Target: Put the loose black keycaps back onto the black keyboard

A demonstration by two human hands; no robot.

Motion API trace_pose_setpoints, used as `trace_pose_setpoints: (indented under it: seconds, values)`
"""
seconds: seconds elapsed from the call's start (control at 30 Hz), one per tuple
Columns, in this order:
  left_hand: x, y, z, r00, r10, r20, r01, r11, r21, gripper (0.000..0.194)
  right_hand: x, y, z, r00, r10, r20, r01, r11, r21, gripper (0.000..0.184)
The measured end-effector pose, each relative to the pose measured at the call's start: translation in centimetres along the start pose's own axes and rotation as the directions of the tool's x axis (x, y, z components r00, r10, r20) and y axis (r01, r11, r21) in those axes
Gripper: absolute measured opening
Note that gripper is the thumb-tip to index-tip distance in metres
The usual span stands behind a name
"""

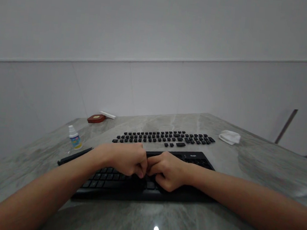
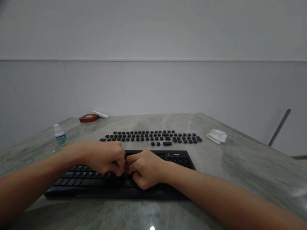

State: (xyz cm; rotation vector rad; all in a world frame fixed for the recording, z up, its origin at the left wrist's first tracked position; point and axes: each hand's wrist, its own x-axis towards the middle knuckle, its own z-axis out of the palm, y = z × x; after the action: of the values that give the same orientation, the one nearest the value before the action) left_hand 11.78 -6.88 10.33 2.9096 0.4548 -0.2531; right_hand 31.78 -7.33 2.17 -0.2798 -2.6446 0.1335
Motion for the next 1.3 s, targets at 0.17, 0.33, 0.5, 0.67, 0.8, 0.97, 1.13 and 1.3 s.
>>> trace_pose_setpoints:
  seconds: [0.17,0.33,0.5,0.67,0.8,0.97,1.13,1.3]
  values:
    - [-1.5,0.2,2.3,0.953,-0.07,-0.294,0.093,0.993,0.067,0.021,0.0,2.0,-1.9,0.97,0.073,-0.233,-0.106,0.985,-0.133,0.027]
    - [-3.8,1.2,6.9,0.903,-0.219,-0.369,0.253,0.966,0.046,0.066,-0.8,5.6,-4.9,0.872,0.332,-0.361,-0.449,0.836,-0.315,0.025]
    - [-4.4,2.7,8.7,0.902,-0.329,-0.278,0.35,0.936,0.03,0.078,-2.8,7.9,-4.2,0.772,0.543,-0.331,-0.635,0.634,-0.441,0.02]
    - [-4.2,3.3,9.3,0.874,-0.339,-0.348,0.387,0.919,0.078,0.077,-3.5,8.8,-3.0,0.77,0.59,-0.244,-0.629,0.638,-0.444,0.017]
    - [-3.9,3.5,9.7,0.845,-0.193,-0.499,0.326,0.925,0.193,0.066,-3.3,8.9,-3.0,0.798,0.569,-0.201,-0.595,0.686,-0.419,0.015]
    - [-2.9,4.0,9.2,0.757,0.038,-0.652,0.232,0.917,0.324,0.032,-3.2,8.9,-2.8,0.801,0.57,-0.181,-0.593,0.717,-0.365,0.014]
    - [-2.5,3.9,9.0,0.731,0.058,-0.679,0.207,0.93,0.303,0.026,-3.1,8.8,-2.8,0.785,0.599,-0.159,-0.61,0.704,-0.362,0.012]
    - [-2.5,3.9,9.1,0.729,0.061,-0.682,0.197,0.935,0.294,0.025,-2.7,8.4,-3.0,0.796,0.584,-0.156,-0.595,0.712,-0.373,0.01]
